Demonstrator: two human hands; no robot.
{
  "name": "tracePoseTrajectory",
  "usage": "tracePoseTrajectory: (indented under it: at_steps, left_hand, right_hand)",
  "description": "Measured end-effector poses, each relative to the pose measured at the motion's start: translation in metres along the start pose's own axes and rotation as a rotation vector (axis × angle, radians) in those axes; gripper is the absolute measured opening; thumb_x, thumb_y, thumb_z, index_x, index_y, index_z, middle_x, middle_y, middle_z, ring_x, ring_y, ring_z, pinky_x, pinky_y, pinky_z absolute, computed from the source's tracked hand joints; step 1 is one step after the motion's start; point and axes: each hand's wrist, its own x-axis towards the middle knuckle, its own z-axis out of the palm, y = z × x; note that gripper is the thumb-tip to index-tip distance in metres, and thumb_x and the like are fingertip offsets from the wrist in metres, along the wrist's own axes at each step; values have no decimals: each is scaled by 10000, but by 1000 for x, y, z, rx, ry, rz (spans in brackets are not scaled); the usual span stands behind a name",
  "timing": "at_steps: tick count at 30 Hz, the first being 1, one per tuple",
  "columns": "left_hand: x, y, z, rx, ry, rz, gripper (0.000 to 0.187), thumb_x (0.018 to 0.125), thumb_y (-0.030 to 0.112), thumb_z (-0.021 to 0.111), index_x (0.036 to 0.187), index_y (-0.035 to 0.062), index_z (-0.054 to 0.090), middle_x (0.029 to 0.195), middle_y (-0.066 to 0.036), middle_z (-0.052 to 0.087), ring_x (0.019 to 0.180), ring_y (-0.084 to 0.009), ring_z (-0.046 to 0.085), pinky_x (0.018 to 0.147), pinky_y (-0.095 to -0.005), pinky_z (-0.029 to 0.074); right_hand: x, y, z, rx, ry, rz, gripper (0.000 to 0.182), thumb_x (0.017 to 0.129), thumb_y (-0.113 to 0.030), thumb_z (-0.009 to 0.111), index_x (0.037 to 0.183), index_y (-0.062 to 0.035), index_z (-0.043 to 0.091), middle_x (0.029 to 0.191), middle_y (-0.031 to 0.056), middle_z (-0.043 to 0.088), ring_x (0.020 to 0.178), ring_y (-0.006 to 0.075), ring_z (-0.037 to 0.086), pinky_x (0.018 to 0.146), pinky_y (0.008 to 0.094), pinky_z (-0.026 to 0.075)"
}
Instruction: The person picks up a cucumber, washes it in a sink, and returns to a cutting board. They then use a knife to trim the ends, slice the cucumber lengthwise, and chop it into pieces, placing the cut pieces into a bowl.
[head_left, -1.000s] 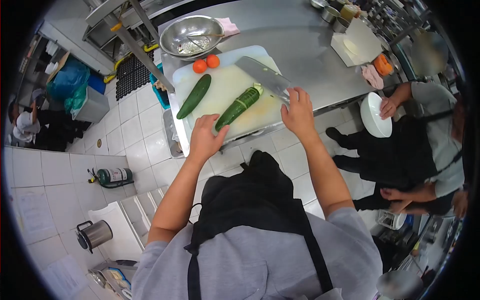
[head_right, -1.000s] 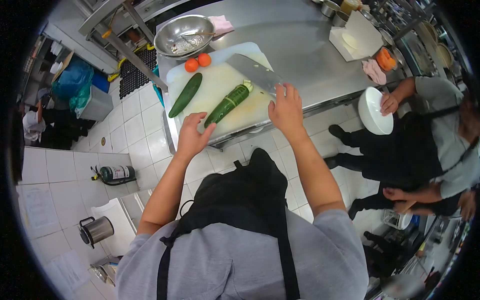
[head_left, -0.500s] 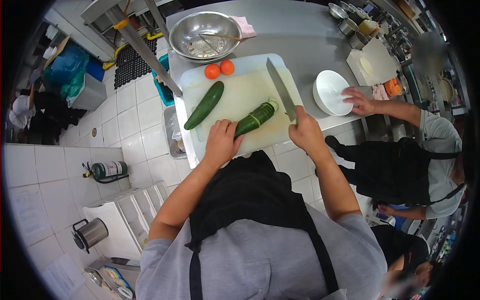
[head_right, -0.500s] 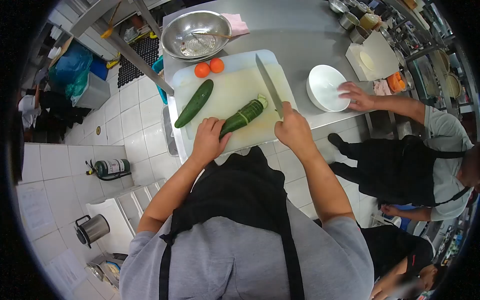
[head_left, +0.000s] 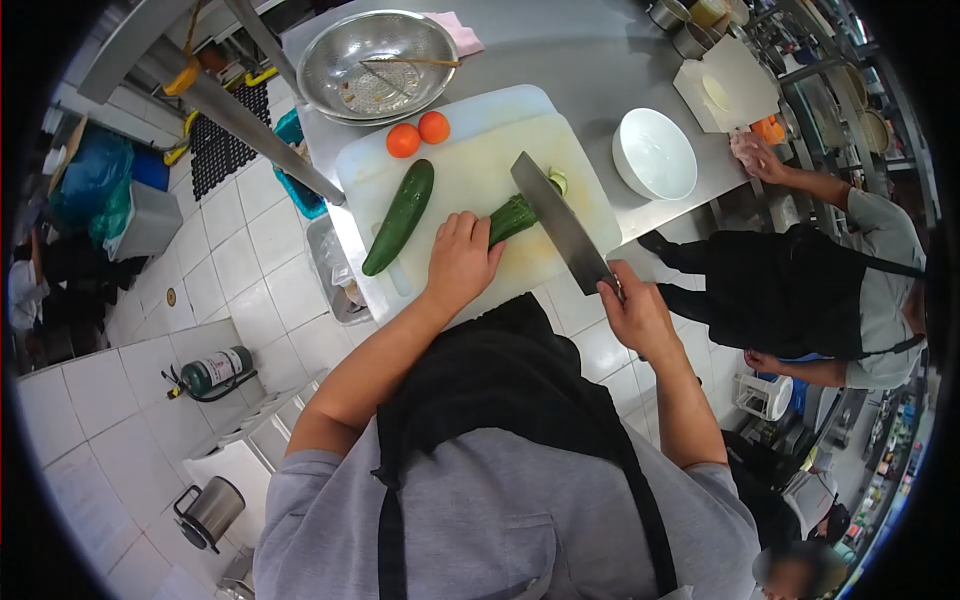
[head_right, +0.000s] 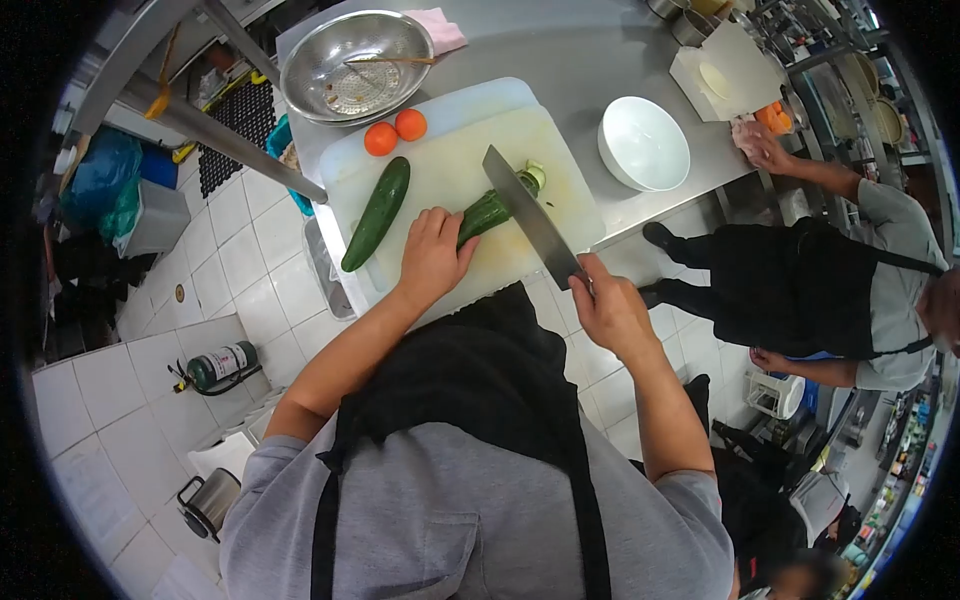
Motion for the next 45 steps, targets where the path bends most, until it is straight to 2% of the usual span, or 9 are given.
tracePoseTrajectory:
  at_steps: [4, 7, 9, 12, 18, 27, 36, 39, 45]
  left_hand:
    - [8, 4, -9, 20, -46, -20, 421, 791, 205, 812, 1110, -19, 654, 1027, -145, 578, 980, -334, 570, 870, -433, 475]
    - [15, 6, -15, 2, -64, -40, 391, 794, 191, 803, 1094, -9, 652, 1052, -146, 587, 1003, -342, 571, 890, -438, 476]
    - [26, 3, -11, -134, -69, 35, 340, 801, 148, 777, 1072, -11, 646, 1077, -154, 596, 1027, -358, 568, 921, -449, 483]
    - [35, -3, 3, -205, -122, 73, 315, 785, 107, 773, 1049, -7, 645, 1069, -155, 610, 1028, -360, 585, 902, -451, 504]
    - [41, -3, 12, -268, -46, 130, 278, 750, 38, 750, 1005, -4, 646, 1051, -149, 628, 1008, -362, 610, 871, -431, 538]
    - [45, -2, 18, -244, -80, 134, 316, 734, 13, 755, 1025, -4, 633, 1036, -155, 625, 968, -364, 614, 834, -431, 539]
    - [48, 0, 18, -240, -90, 111, 330, 729, 5, 748, 1033, -7, 621, 1036, -156, 622, 966, -363, 609, 832, -429, 534]
    - [49, -1, 16, -247, -94, 93, 319, 723, 3, 740, 1020, -4, 622, 1054, -157, 625, 971, -362, 610, 832, -429, 538]
    - [47, -3, 17, -274, -97, 92, 321, 740, 19, 743, 1034, 8, 617, 1049, -149, 625, 985, -363, 609, 848, -427, 531]
  right_hand:
    - [-12, -2, 9, -35, 21, -104, 244, 969, -125, 638, 1173, -30, 545, 793, 235, 703, 743, 467, 675, 660, 538, 532]
    - [-21, -9, 10, -133, 2, -130, 194, 984, -124, 600, 1142, -42, 525, 825, 216, 688, 707, 460, 659, 627, 552, 523]
    - [-25, -16, 8, -165, 3, -134, 180, 991, -124, 583, 1140, -45, 522, 838, 213, 679, 698, 458, 653, 618, 553, 522]
    - [-27, -19, 7, -223, -45, -108, 170, 1000, -118, 555, 1151, -51, 514, 839, 203, 656, 691, 445, 656, 611, 542, 530]
    - [-28, -15, -1, -293, -102, -101, 210, 950, -88, 584, 1138, -41, 503, 777, 173, 623, 662, 400, 668, 588, 507, 542]
    - [-21, -7, -16, -255, -196, -120, 344, 921, -71, 592, 1245, -15, 493, 811, 175, 633, 680, 380, 682, 589, 483, 545]
    - [-12, -5, -22, -249, -276, -151, 264, 893, -33, 572, 1137, 29, 494, 799, 197, 653, 682, 390, 697, 575, 477, 558]
    - [1, -1, -5, -299, -336, -133, 192, 905, -43, 552, 1072, 32, 495, 774, 204, 665, 675, 394, 702, 576, 476, 564]
    - [28, 14, 28, -311, -281, -160, 124, 934, -80, 532, 1010, 12, 499, 708, 207, 671, 642, 399, 695, 576, 495, 562]
